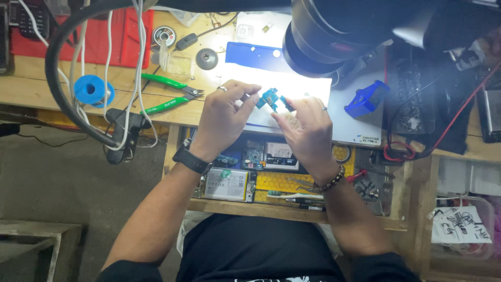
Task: The person uses a soldering iron and tweezers to work on a small blue circuit board placed on a white paper. They repeatedly heat specific points on the board, adjust components with tweezers, and occasionally reposition the board. The workspace includes various tools and electronic parts visible on the table.
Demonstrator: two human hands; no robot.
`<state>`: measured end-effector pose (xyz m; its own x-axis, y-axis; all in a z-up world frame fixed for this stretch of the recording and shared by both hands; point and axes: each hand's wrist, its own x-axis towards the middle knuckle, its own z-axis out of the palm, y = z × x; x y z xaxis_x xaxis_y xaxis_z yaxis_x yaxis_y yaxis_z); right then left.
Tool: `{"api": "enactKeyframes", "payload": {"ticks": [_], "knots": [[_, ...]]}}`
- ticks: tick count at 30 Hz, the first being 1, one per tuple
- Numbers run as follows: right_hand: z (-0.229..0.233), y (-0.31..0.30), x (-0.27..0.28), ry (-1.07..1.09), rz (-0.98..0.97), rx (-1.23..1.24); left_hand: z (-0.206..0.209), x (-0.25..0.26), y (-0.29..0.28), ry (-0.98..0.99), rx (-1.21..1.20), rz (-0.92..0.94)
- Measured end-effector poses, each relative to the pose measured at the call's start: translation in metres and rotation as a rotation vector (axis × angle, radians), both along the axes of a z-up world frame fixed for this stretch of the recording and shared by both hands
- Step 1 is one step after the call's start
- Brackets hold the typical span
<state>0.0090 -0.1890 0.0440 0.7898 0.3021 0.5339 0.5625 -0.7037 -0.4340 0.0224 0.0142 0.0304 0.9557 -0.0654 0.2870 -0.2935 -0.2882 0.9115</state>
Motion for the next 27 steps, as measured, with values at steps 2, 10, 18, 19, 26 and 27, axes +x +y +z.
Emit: {"api": "enactKeyframes", "payload": {"ticks": [2,10,18,19,26,27], "knots": [[-0.003,-0.001,-0.001,-0.027,-0.035,-0.016,0.0,-0.001,0.003,-0.049,0.064,-0.036],[-0.012,-0.005,0.001,-0.007,-0.083,-0.022,-0.01,-0.001,-0.008,-0.088,0.174,0.081],[-0.016,-0.012,-0.001,-0.006,-0.053,0.011,-0.017,-0.003,-0.01,-0.212,0.229,0.146],[-0.015,-0.011,-0.001,-0.003,-0.059,0.009,-0.018,-0.003,-0.01,-0.219,0.235,0.146],[-0.013,-0.012,-0.002,-0.044,-0.034,0.008,-0.02,-0.002,-0.01,-0.233,0.249,0.145],[-0.013,-0.012,-0.003,-0.03,-0.037,0.019,-0.02,-0.002,-0.01,-0.234,0.249,0.145]]}}
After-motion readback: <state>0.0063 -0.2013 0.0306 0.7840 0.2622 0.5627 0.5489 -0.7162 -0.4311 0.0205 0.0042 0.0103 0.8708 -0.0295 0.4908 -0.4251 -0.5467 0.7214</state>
